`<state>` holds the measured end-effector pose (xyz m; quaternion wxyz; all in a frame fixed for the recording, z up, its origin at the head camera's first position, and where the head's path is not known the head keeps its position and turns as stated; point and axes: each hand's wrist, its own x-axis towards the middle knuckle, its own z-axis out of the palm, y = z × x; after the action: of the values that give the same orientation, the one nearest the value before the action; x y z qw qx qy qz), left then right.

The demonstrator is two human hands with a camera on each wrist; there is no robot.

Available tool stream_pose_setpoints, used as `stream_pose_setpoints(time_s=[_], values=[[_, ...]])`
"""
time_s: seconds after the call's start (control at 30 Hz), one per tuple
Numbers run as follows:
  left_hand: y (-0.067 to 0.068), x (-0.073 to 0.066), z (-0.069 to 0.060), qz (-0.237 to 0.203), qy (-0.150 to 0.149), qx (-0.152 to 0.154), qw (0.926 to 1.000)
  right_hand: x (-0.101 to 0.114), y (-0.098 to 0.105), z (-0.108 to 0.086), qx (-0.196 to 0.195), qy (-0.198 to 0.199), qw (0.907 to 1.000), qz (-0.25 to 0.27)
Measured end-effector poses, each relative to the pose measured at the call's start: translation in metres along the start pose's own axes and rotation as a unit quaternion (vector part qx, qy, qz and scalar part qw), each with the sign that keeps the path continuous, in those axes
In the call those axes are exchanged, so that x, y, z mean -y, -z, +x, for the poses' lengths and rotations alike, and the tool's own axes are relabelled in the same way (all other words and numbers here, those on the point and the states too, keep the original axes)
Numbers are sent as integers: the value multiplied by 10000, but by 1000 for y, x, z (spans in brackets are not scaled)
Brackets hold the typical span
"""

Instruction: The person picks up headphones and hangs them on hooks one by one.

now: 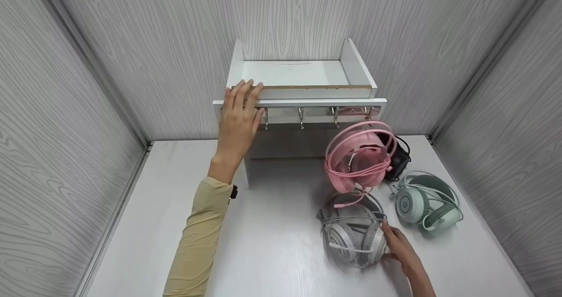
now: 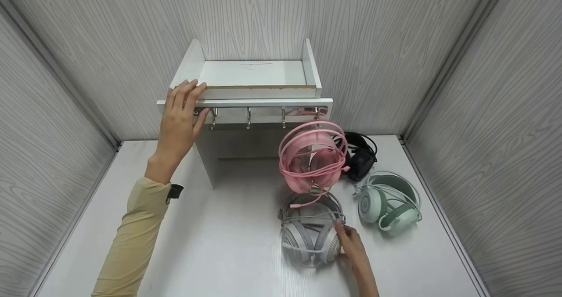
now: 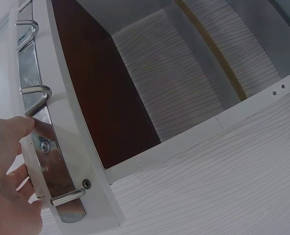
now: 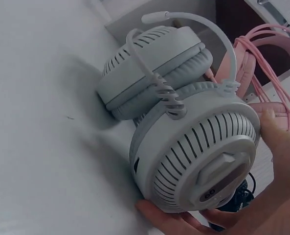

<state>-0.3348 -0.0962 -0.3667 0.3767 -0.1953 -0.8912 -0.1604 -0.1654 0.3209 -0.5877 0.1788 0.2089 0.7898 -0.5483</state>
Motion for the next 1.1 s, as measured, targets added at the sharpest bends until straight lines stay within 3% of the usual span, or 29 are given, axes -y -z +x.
stream_pose_setpoints(time_s=[0.1,0.2,0.37,0.53,0.77,1.1], values=[[0,0,0,19,1,2,10000,1,4,8,-404,305,9983,-282],[0,1,-1,40,5,29,10000,4,10,20,-653,525,9963,-188],[0,0,0,38,31,62,10000,14,18,42,-531,653,9962,216],[-1,-1,-1,41,27,56,10000,22,17,55,-348,423,9985,46],[-1,-1,-1,-27,-24,24,10000,19,5,55,-321,344,9989,-24],[-1,0,0,-22,-11,-52,10000,24,-24,47,-541,893,9944,140]])
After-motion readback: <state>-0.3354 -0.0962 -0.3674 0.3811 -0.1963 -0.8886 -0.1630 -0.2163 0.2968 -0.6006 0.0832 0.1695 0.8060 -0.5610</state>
